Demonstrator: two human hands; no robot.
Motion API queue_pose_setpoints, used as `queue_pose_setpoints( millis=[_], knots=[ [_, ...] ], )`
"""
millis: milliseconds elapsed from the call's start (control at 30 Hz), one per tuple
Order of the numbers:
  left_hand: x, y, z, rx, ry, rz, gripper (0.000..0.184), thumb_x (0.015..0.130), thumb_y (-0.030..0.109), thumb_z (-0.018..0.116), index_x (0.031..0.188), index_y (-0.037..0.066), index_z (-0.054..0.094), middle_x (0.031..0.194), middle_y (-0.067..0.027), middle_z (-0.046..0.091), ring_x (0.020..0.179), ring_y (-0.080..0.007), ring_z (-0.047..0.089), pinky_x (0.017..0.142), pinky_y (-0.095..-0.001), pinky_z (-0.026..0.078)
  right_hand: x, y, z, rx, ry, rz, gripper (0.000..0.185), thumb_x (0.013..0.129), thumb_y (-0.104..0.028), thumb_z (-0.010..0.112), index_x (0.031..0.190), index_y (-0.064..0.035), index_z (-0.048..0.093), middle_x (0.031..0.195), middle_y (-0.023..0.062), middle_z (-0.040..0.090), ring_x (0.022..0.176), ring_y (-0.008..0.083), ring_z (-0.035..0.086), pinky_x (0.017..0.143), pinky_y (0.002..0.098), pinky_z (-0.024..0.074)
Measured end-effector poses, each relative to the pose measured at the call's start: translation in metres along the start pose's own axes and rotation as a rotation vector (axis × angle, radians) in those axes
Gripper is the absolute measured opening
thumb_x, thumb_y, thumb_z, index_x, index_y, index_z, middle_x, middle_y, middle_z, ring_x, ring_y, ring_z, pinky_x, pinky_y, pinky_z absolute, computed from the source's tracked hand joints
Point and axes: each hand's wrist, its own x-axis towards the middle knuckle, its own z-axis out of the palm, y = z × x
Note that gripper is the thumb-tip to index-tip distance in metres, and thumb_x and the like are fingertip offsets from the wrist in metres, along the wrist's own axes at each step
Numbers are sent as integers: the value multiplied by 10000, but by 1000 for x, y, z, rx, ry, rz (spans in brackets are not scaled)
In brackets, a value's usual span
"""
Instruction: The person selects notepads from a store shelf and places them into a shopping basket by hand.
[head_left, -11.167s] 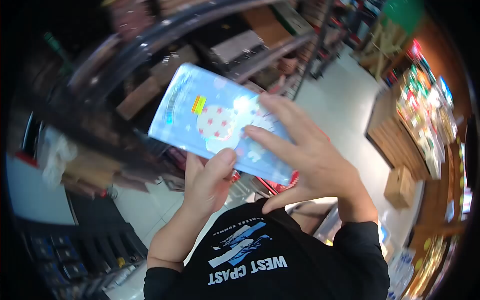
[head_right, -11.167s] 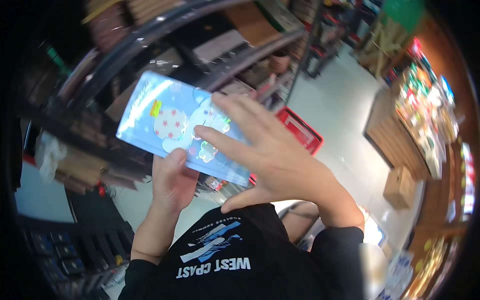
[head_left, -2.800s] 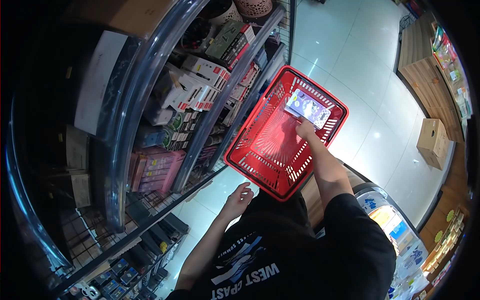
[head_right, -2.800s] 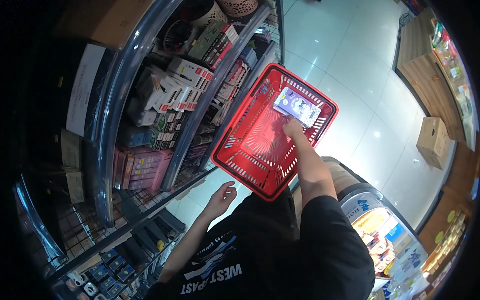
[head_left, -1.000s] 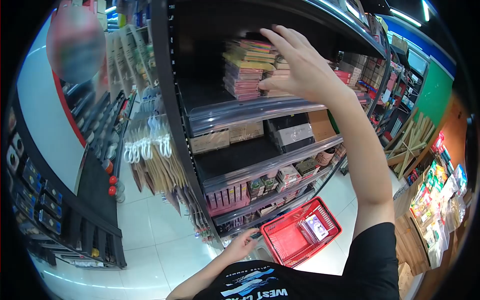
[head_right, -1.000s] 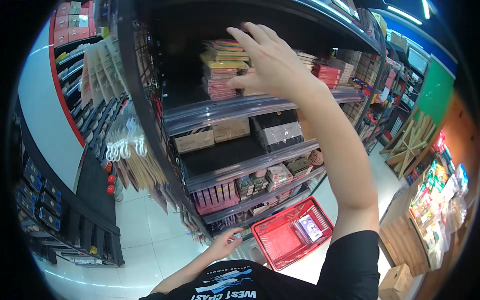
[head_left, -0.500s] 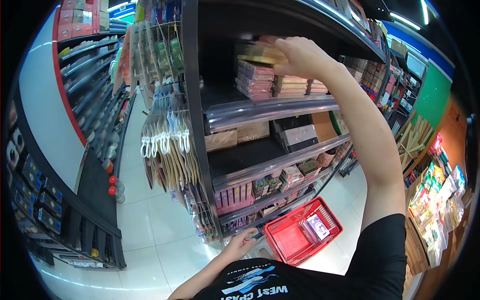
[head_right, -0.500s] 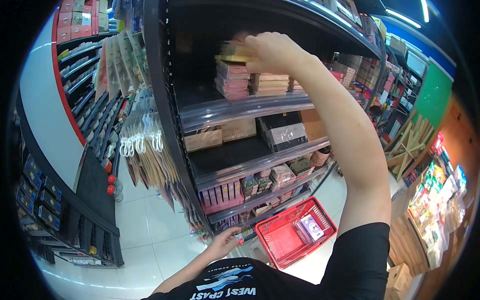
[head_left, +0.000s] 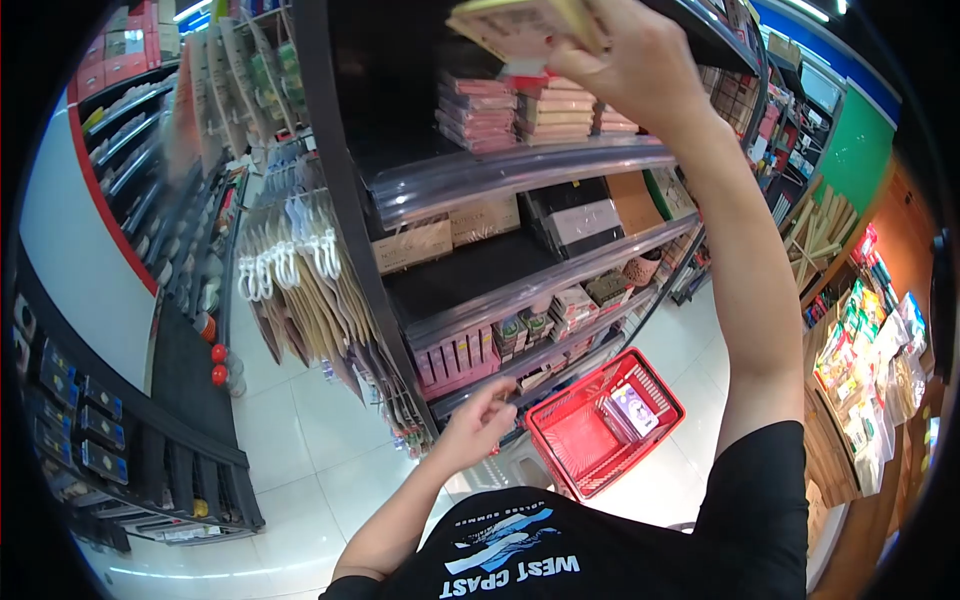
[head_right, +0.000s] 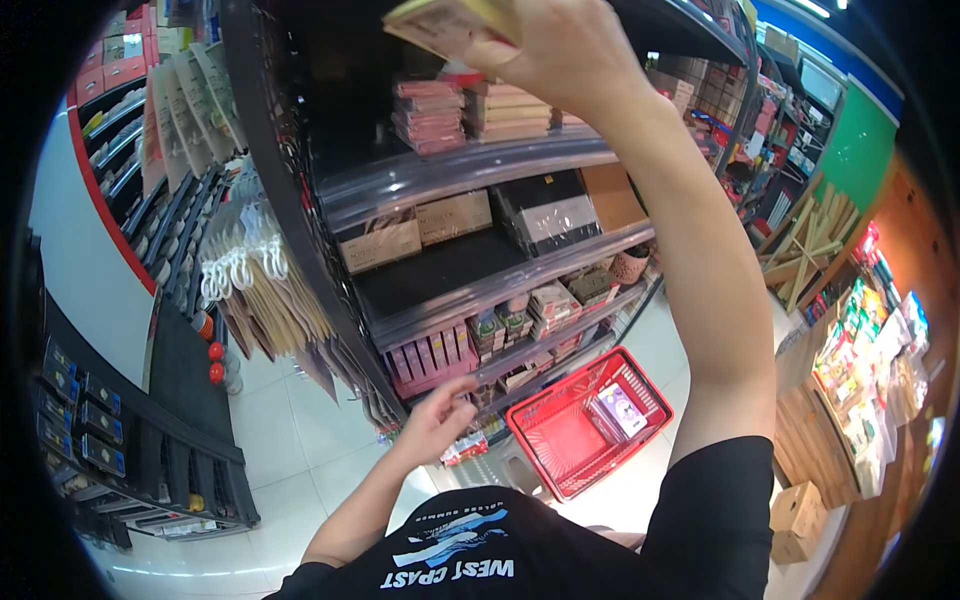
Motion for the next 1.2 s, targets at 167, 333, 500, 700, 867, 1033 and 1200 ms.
queue_pose_setpoints(
  millis=[167, 333, 500, 700, 867, 1033, 1200],
  knots=[
    [26, 62, 5, -178, 2, 245, 611, 929, 182, 597, 1443, 36, 301, 1375, -126, 429, 1032, -170, 542, 872, -307, 463, -56, -38, -52, 258, -22, 506, 394, 818, -146, 658, 1162, 7, 542, 948, 99, 673, 836, 175, 668, 752, 306, 536],
    [46, 102, 15, -459, -13, 313, 1043, 814, 474, 725, 1513, 51, 76, 1507, -158, 241, 1266, -233, 415, 1013, -364, 399, -138, -114, -81, 867, 89, 1016, 432, 800, -23, 606, 1214, 64, 524, 1006, 57, 660, 871, 130, 643, 784, 291, 524],
    [56, 58, 37, -594, -74, 133, 980, 870, 519, 628, 1513, 65, 45, 1494, -135, 264, 1382, -249, 294, 1117, -395, 271, -264, -175, -72, 1101, -108, 1504, 483, 814, -35, 611, 1273, 55, 486, 1120, 90, 621, 964, 125, 619, 861, 295, 502],
    [42, -30, 85, -480, -65, -334, 693, 983, 244, 526, 1500, 61, 103, 1404, -142, 392, 1283, -212, 410, 1073, -337, 335, -371, -235, -66, 1032, -355, 1886, 424, 882, -105, 567, 1271, 40, 479, 1129, 98, 622, 1011, 140, 594, 905, 298, 466],
    [41, -88, 107, -378, -199, -529, 687, 974, 173, 540, 1489, 34, 107, 1376, -151, 420, 1236, -193, 456, 1044, -315, 366, -426, -273, -71, 1067, -414, 1987, 397, 936, -181, 566, 1262, 34, 496, 1125, 97, 627, 1044, 152, 577, 936, 316, 447],
    [54, -114, 125, -421, -196, -737, 473, 975, 137, 535, 1396, 56, 337, 1287, -106, 513, 1173, -178, 535, 960, -338, 476, -470, -280, -70, 1202, -317, 2179, 402, 945, -211, 564, 1276, 6, 489, 1148, 98, 621, 1071, 155, 578, 942, 307, 452],
    [71, -139, 146, -495, -178, -829, 399, 957, 107, 568, 1315, 62, 397, 1233, -104, 536, 1132, -174, 561, 920, -338, 507, -509, -270, -78, 1379, -230, 2380, 454, 941, -199, 593, 1315, 7, 438, 1205, 101, 599, 1116, 163, 565, 983, 317, 434]
  ],
)
